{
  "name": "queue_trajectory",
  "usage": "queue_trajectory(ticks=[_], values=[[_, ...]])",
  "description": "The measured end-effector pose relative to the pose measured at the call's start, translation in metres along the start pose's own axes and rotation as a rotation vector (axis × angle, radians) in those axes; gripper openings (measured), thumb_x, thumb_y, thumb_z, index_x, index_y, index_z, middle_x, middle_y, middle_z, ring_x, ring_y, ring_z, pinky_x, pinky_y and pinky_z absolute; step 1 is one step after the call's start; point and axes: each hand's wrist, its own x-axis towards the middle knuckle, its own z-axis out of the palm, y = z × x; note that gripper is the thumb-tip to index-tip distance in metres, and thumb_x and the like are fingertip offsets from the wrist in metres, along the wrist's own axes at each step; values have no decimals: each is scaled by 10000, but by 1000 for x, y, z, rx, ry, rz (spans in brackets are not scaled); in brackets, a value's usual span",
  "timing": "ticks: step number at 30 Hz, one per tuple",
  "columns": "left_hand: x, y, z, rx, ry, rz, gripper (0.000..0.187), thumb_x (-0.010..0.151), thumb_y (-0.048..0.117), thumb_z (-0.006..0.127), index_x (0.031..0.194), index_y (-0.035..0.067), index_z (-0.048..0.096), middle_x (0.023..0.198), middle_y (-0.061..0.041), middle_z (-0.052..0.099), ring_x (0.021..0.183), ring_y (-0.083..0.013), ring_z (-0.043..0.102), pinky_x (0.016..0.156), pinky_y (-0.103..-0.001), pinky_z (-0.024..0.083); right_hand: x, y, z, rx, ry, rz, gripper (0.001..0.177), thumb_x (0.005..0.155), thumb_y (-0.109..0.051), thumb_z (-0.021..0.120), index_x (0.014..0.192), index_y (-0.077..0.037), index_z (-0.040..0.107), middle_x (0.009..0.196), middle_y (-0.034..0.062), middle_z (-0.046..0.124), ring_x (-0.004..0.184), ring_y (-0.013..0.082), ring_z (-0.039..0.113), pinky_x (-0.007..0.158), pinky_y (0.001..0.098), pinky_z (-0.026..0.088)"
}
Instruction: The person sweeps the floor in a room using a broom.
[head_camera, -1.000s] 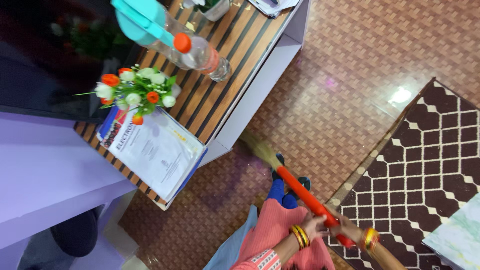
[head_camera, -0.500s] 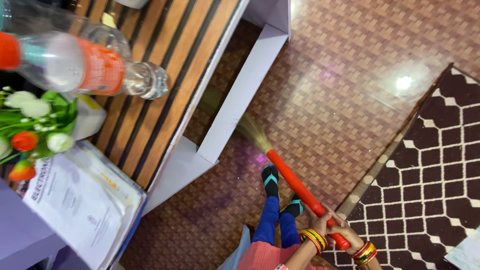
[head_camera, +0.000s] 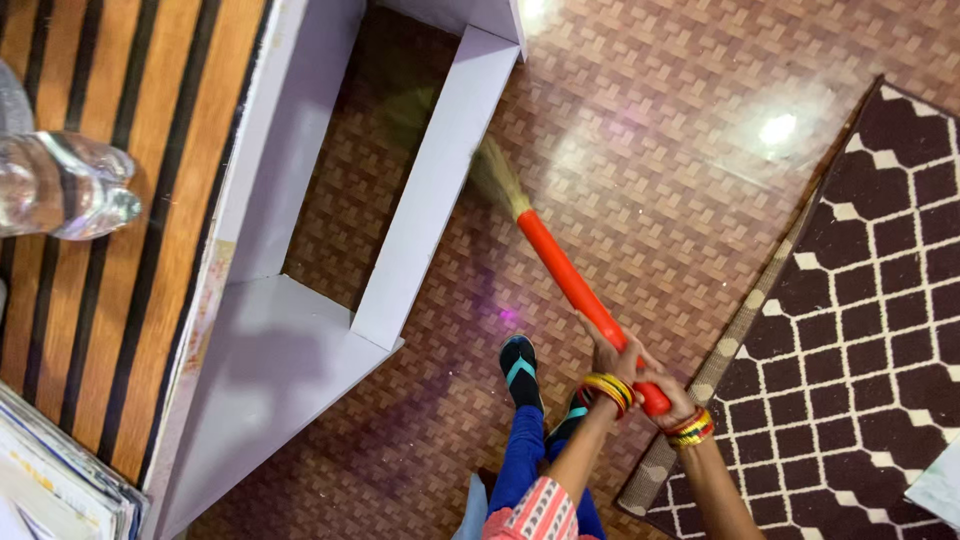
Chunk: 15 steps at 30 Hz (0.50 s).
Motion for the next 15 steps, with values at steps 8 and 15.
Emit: queue_trajectory(ticks=[8, 15], values=[[31, -34, -55, 233, -72, 62, 1209, 840, 186, 655, 1610, 263, -274, 966, -231, 699, 718, -378, 687, 602, -471, 579, 18, 80, 42, 308, 192, -49, 724, 889, -65, 557, 1563, -244, 361, 949, 19, 659, 572, 91, 581, 481, 258, 527], [-64, -54, -58, 408, -151, 204, 1226, 815, 137, 683, 1609, 231, -245, 942, -181, 712, 713, -323, 702, 618, -444, 600, -85, 125, 80, 507, 211, -178, 526, 969, -102, 572, 1461, -244, 452, 833, 10, 562, 618, 124, 567, 537, 302, 512]])
